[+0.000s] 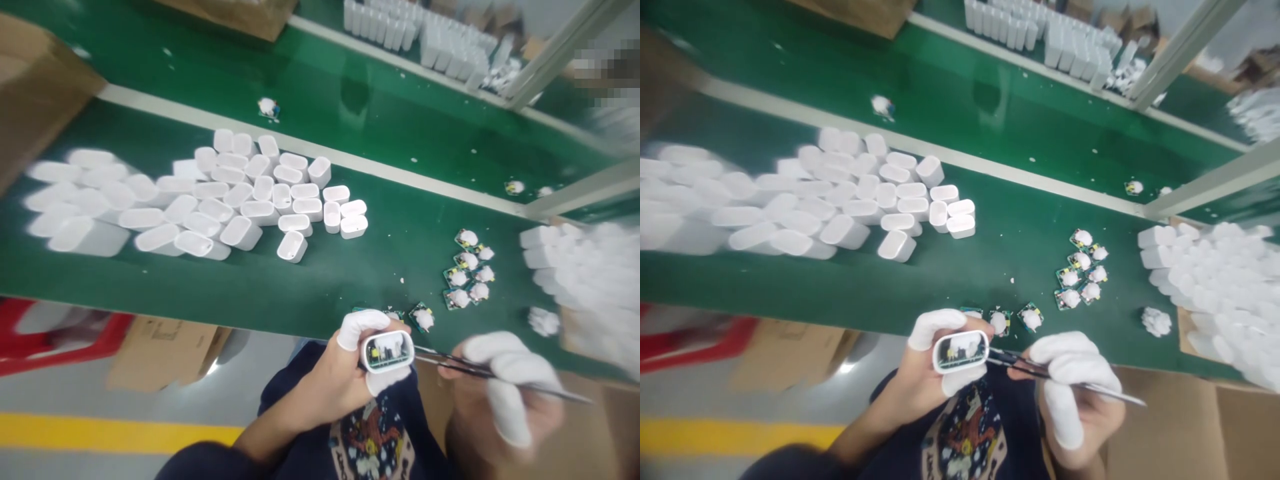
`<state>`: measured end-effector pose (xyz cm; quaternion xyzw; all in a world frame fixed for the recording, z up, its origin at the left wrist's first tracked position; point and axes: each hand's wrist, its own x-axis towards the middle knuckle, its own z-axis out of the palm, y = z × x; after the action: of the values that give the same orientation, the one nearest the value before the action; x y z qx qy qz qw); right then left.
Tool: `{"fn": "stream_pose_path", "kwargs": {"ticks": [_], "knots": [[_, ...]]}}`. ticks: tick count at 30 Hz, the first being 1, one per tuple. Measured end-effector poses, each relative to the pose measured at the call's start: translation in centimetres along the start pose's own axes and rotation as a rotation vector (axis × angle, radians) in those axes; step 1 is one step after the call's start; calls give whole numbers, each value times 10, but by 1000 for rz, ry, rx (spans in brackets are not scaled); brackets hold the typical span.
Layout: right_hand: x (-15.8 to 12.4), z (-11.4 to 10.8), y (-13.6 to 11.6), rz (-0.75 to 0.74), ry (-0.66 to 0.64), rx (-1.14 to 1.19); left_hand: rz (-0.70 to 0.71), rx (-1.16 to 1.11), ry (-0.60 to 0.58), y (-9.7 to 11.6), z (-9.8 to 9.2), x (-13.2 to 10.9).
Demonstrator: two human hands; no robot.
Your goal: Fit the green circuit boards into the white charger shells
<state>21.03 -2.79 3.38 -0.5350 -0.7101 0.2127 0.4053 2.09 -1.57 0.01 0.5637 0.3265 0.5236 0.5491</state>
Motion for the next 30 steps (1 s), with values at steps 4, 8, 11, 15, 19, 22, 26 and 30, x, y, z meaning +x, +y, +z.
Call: {"fn": "stream_pose_path", "kwargs": {"ticks": [4,8,11,15,19,22,26,30], "knots": [[10,8,-8,86,185,217,-10,12,6,-2,0,-2],[8,16,-9,78,407,481,-8,5,4,-1,1,-2],[-2,20,-11,66,464,590,-1,15,0,0,2,-3],[-9,19,-12,66,510,574,17,26,-15,1,3,-6],[-4,20,-13,115,473,625,21,14,-32,4,4,-8],[0,24,-12,174,420,725,-13,-26,-70,6,7,-8],[0,25,-11,213,358,802,-4,-76,-129,9,9,-9],[-7,19,-16,216,293,797,81,-71,-132,11,9,-8]]}}
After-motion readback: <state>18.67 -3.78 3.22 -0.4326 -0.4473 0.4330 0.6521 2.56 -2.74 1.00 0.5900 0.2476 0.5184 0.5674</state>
